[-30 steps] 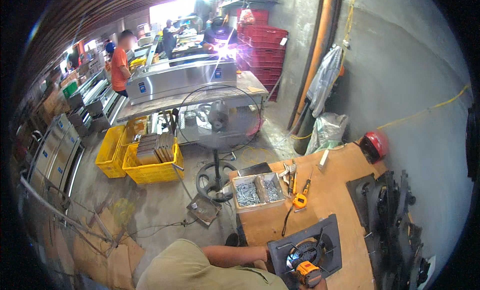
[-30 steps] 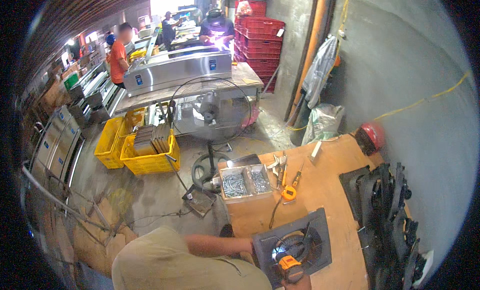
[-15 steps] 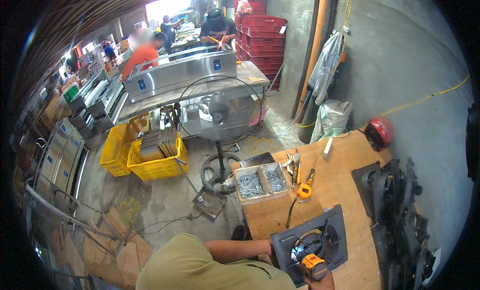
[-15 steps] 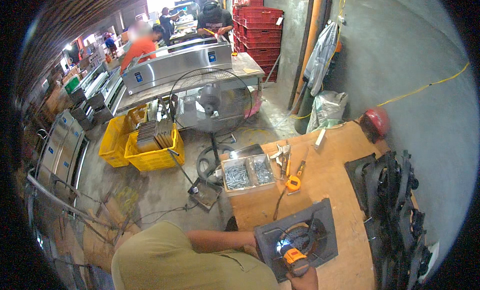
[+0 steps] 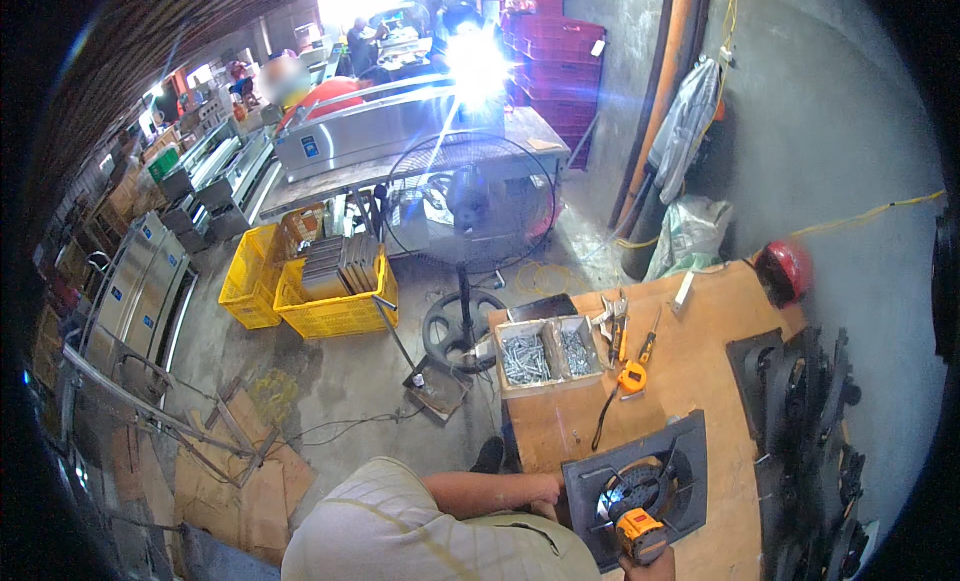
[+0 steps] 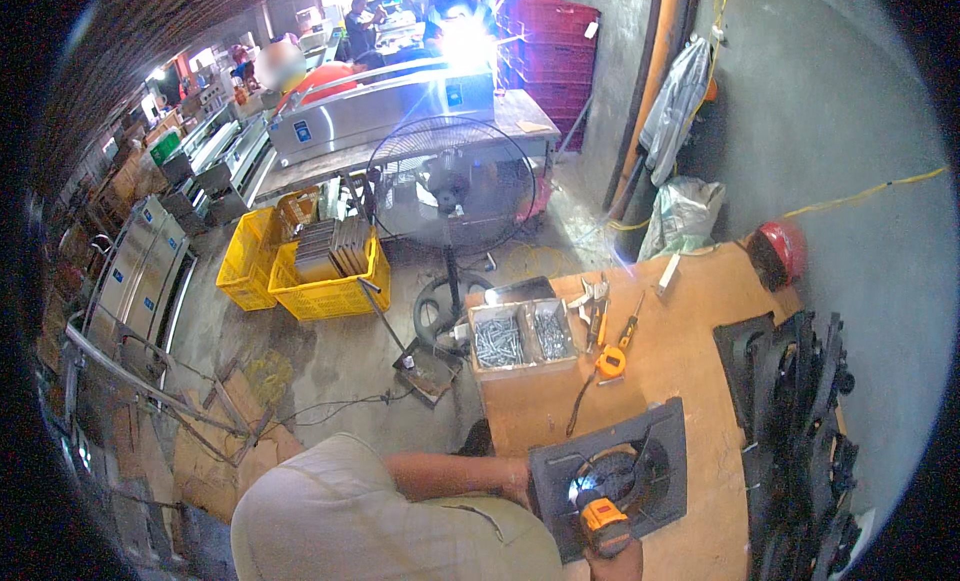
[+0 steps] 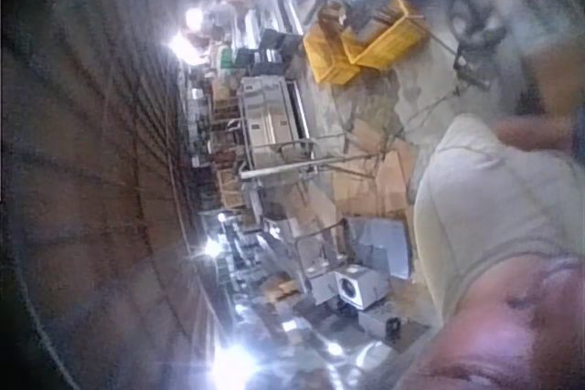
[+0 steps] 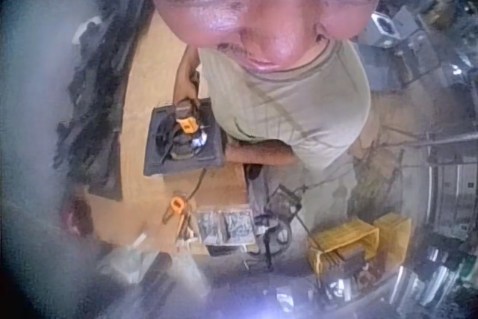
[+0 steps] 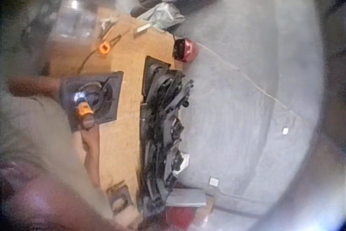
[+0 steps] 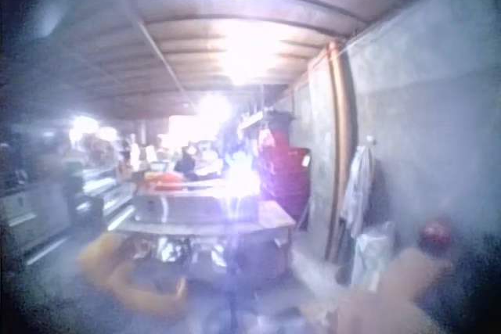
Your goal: The person assembles black plastic components on a workbench using a cordless drill and a wrench. They repeatedly attach and detach parts, tighten fasteners, and handle multiple similar units in a workshop setting.
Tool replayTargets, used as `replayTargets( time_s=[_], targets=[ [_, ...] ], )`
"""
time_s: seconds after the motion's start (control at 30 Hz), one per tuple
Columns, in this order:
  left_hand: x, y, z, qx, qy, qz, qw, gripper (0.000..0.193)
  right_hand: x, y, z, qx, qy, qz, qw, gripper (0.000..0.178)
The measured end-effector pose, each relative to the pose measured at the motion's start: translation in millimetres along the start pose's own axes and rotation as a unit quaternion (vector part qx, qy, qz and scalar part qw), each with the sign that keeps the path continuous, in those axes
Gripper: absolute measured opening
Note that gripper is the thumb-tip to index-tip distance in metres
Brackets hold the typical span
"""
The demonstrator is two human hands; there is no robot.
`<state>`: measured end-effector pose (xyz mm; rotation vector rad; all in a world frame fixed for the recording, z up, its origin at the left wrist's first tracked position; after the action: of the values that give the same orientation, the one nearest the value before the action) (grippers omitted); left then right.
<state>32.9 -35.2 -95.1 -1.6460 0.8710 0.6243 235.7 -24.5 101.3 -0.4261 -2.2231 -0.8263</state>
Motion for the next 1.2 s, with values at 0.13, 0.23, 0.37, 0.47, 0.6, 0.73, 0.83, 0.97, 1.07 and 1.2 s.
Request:
replayTargets(
  time_s=[0.13,0.23,0.37,0.47,0.6,0.73,0.83,0.97,1.07,1.2],
  targets=[
    [-5,4,-17,0.009,0.001,-0.019,1.000,0.029,12,10,-2,-0.070,0.015,-0.047,0.996,0.059],
    [-4,9,-22,0.023,0.023,-0.051,0.998,0.029,15,11,-3,-0.032,0.033,-0.086,0.995,0.057],
    [-2,2,-19,0.042,0.057,-0.095,0.993,0.029,10,10,-4,-0.022,-0.003,-0.063,0.998,0.045],
    [-5,5,-21,0.027,0.064,-0.152,0.986,0.029,17,10,-5,-0.016,-0.016,-0.056,0.998,0.042],
    [3,15,-22,0.000,0.075,-0.247,0.966,0.029,28,10,-4,-0.028,0.002,-0.042,0.999,0.040],
    [9,15,-19,0.024,0.073,-0.233,0.969,0.031,25,9,-3,-0.028,-0.012,-0.062,0.998,0.041],
    [2,8,-20,0.032,0.062,-0.186,0.980,0.032,25,9,-4,-0.029,-0.010,-0.064,0.997,0.042],
    [-11,-1,-24,0.022,0.071,-0.197,0.978,0.033,32,10,-5,-0.029,0.000,-0.057,0.998,0.043],
    [-14,1,-25,0.019,0.073,-0.225,0.971,0.033,45,8,-5,-0.027,0.079,-0.135,0.987,0.045],
    [-8,7,-26,0.022,0.058,-0.203,0.977,0.032,46,7,0,0.006,0.074,-0.114,0.991,0.045]
  ],
)
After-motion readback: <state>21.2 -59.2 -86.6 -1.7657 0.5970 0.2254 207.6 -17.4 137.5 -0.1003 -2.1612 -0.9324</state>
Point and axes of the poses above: each hand's wrist, its own z-axis towards the middle knuckle, its own y-axis out of the back of the hand, x = y × z, the point moved 6 cm from there along z, towards the middle knuckle, and after that the axes turned 2 degrees about -y, right-handed, at the moved point
